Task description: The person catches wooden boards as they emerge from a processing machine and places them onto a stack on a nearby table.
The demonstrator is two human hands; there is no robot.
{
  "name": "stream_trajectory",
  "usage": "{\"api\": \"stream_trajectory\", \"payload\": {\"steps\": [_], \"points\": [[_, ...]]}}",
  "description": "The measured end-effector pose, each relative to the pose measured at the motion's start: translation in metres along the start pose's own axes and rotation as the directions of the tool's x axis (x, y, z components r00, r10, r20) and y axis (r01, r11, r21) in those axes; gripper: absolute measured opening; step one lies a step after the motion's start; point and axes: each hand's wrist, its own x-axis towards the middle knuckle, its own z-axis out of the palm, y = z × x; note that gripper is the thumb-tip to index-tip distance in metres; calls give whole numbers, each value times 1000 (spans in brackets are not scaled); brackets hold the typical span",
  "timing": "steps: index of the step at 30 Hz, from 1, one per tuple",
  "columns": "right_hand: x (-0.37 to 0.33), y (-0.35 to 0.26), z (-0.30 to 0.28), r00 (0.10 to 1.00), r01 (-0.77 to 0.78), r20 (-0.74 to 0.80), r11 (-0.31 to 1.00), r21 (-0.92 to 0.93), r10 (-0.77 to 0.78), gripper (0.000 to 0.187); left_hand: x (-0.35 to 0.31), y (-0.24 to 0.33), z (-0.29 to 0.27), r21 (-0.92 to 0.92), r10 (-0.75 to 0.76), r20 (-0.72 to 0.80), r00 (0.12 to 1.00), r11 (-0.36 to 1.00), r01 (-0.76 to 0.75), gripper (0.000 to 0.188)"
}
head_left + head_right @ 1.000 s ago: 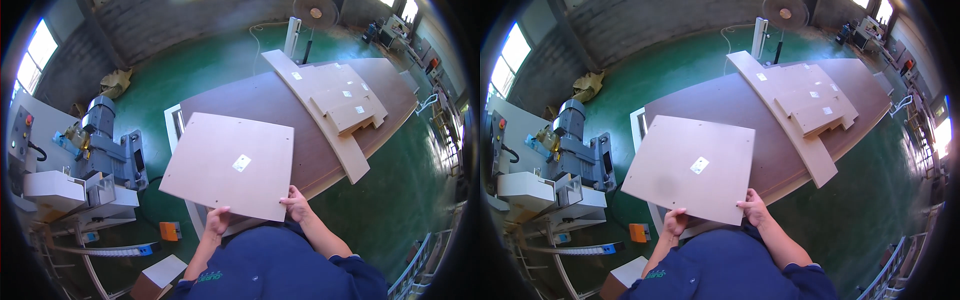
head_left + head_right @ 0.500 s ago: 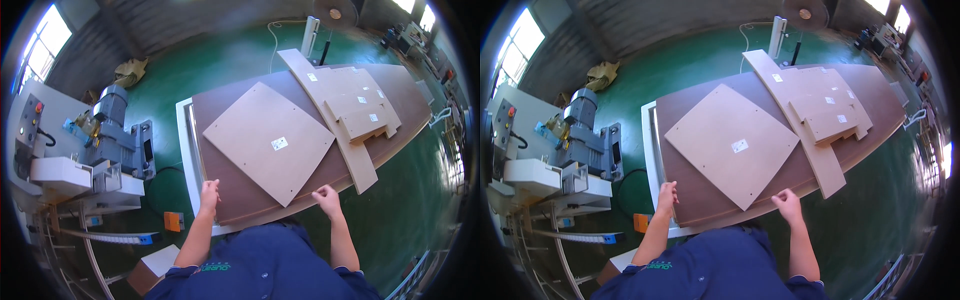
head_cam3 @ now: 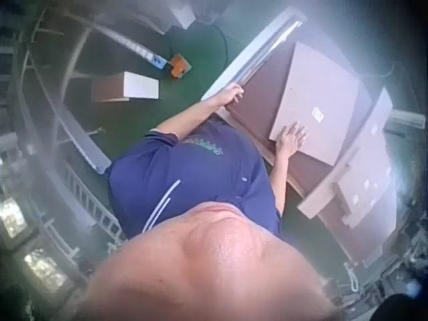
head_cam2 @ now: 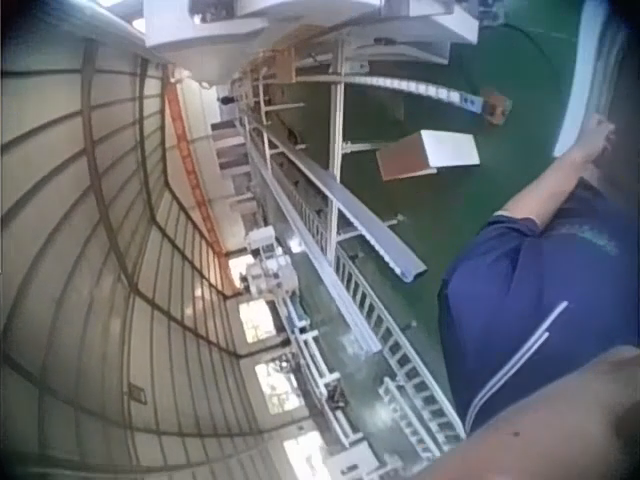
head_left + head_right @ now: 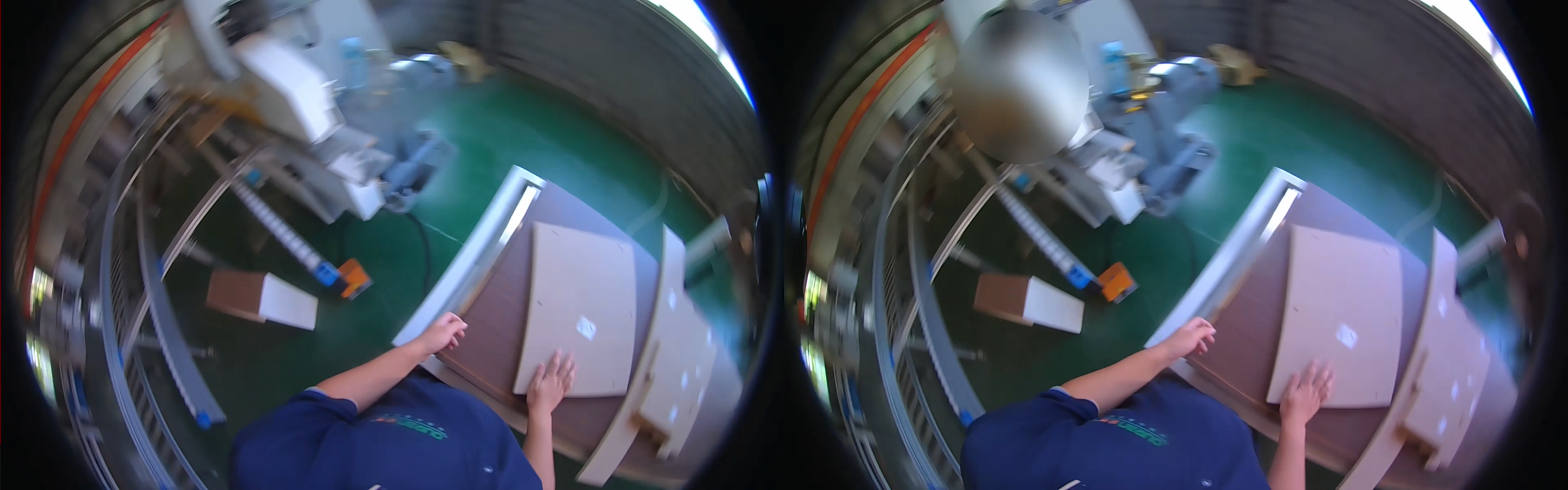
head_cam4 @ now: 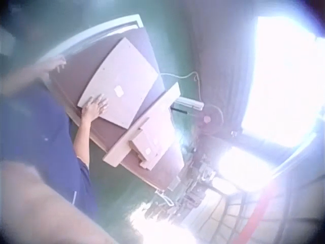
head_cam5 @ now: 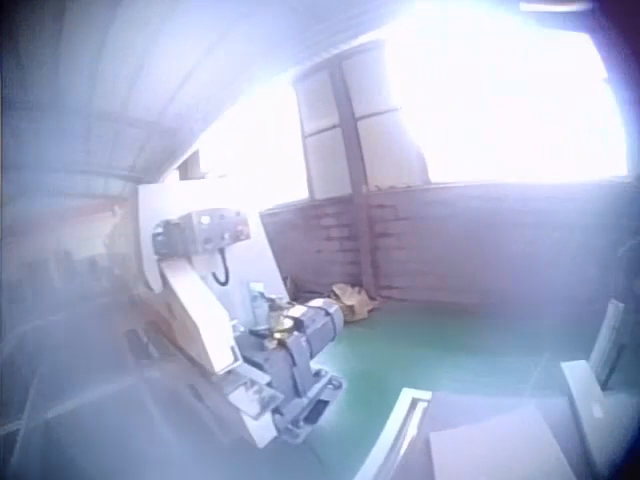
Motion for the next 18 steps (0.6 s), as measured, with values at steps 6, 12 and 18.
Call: {"api": "stream_trajectory", "payload": {"steps": [6, 12, 18], "points": [[2, -68, 10, 999, -37, 15, 992, -120, 39, 57, -26, -5, -27, -160, 3, -153, 988, 987, -27, 22], [11, -114, -20, 959, 150, 241, 989, 14, -149, 70, -42, -9, -57, -203, 4, -269, 963, 977, -61, 25], [14, -101, 11, 960, 232, 151, 972, 46, -236, 73, -47, -21, -70, -218, -41, -305, 951, 976, -28, 29]]}}
